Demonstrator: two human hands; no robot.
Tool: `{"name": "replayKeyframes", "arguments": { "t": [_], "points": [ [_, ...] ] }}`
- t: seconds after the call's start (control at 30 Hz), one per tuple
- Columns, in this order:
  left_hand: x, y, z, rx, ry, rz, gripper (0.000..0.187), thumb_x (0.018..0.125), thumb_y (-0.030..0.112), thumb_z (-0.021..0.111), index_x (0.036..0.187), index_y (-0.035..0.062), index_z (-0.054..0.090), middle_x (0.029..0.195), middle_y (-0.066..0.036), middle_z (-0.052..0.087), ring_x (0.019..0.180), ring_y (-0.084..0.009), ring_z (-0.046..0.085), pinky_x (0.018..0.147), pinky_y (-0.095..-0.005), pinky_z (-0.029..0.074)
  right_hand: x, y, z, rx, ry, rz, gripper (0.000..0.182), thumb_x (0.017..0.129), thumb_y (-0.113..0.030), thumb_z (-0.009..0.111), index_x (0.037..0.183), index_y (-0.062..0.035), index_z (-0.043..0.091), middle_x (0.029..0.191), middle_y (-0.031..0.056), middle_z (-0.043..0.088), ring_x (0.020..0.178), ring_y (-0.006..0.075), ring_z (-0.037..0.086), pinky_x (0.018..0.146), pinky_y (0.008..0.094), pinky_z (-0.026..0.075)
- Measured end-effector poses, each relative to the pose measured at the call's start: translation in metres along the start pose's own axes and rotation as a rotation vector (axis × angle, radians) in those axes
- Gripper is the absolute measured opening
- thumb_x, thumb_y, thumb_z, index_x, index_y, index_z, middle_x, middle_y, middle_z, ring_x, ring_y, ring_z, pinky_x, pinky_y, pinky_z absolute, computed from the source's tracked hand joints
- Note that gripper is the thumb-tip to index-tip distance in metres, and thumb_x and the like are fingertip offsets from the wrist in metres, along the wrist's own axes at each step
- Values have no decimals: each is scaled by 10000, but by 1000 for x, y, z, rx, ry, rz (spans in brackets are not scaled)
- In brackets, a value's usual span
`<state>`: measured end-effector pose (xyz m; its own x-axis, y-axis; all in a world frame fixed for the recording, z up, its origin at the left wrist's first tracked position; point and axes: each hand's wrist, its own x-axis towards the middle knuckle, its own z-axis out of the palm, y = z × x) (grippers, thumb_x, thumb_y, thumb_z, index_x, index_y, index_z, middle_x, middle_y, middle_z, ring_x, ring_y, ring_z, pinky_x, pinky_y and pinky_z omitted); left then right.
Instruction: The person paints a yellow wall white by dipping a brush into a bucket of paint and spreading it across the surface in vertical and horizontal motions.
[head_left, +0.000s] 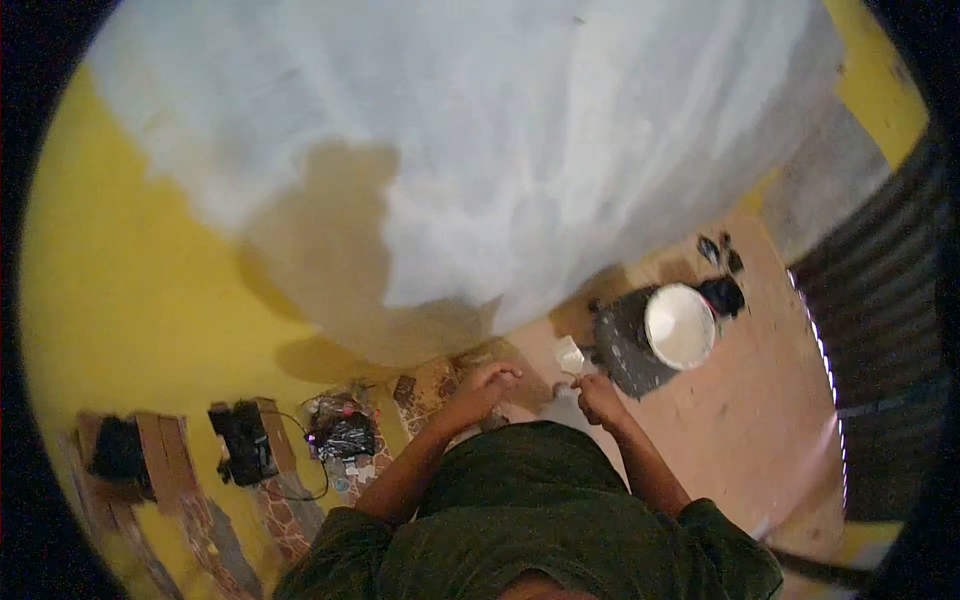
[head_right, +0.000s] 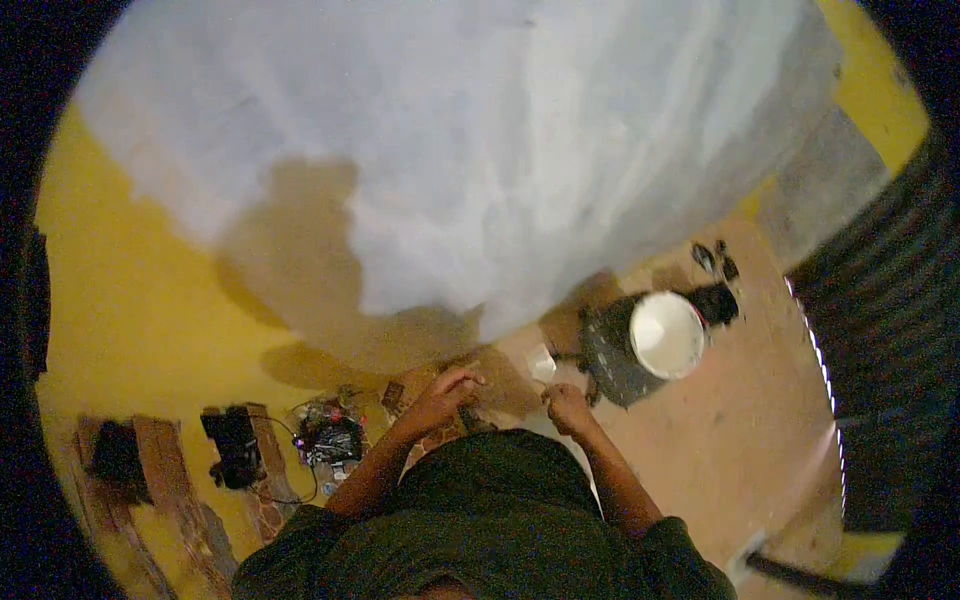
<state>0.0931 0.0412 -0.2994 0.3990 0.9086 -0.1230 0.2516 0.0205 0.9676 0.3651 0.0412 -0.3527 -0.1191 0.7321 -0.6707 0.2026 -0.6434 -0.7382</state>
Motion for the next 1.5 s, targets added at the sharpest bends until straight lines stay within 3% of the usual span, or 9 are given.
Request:
{"name": "replayKeyframes", "arguments": {
  "t": [0.13,0.2,0.4,0.5,0.83,1.07,1.33,1.4,1.5],
  "points": [
    [19,-2,28,-5,-229,-240,317,976,289,444,1113,32,571,1064,-85,595,1010,-163,535,919,-310,403,-12,18,-18,127,129,-51,318,969,-293,375,958,-25,545,519,28,431,352,129,376,316,286,282],
    [35,1,41,-39,-305,-69,329,978,306,435,1127,44,567,1069,-81,598,1005,-165,540,912,-311,407,-17,20,-27,241,146,-40,286,973,-286,398,984,-50,559,557,30,459,365,128,375,332,275,300],
    [76,34,69,99,-498,-170,327,974,304,451,1159,52,547,1075,-98,600,1011,-181,545,897,-317,420,-20,27,-65,360,249,10,257,951,-263,501,997,-32,605,668,31,540,405,102,419,364,264,350],
    [95,36,92,68,-451,-48,304,971,287,462,1155,61,548,1063,-112,599,990,-192,555,885,-322,428,-20,31,-95,305,246,29,246,940,-234,516,988,-11,606,731,54,598,428,108,458,381,258,371],
    [142,75,170,192,-474,-147,271,963,248,484,1171,93,562,989,-69,600,906,-158,568,831,-330,462,12,48,-205,390,229,129,244,903,-126,505,1110,-5,551,846,84,659,519,118,546,455,247,436],
    [175,83,197,190,-405,-183,266,944,231,504,1158,78,544,1135,-143,561,960,-256,580,826,-360,474,65,76,-275,637,287,161,258,894,-157,532,1128,-50,540,841,87,653,575,135,577,483,294,442],
    [213,88,217,154,-305,-325,282,955,211,478,1196,75,532,1130,-121,582,1020,-239,578,894,-355,461,171,129,-336,848,362,318,137,888,-168,558,912,-35,582,720,73,610,543,153,529,443,256,395],
    [220,90,223,307,-278,-226,280,942,216,512,1182,72,523,1151,-144,534,994,-261,587,837,-379,487,200,141,-346,836,410,366,135,894,-159,529,815,-55,564,659,60,566,507,149,500,414,240,372],
    [232,103,233,306,-302,-295,288,944,216,509,1187,61,515,1164,-142,529,1001,-264,589,842,-379,486,251,175,-361,1048,399,472,141,841,-95,555,728,-49,484,602,75,492,454,165,438,357,265,327]
  ]
}}
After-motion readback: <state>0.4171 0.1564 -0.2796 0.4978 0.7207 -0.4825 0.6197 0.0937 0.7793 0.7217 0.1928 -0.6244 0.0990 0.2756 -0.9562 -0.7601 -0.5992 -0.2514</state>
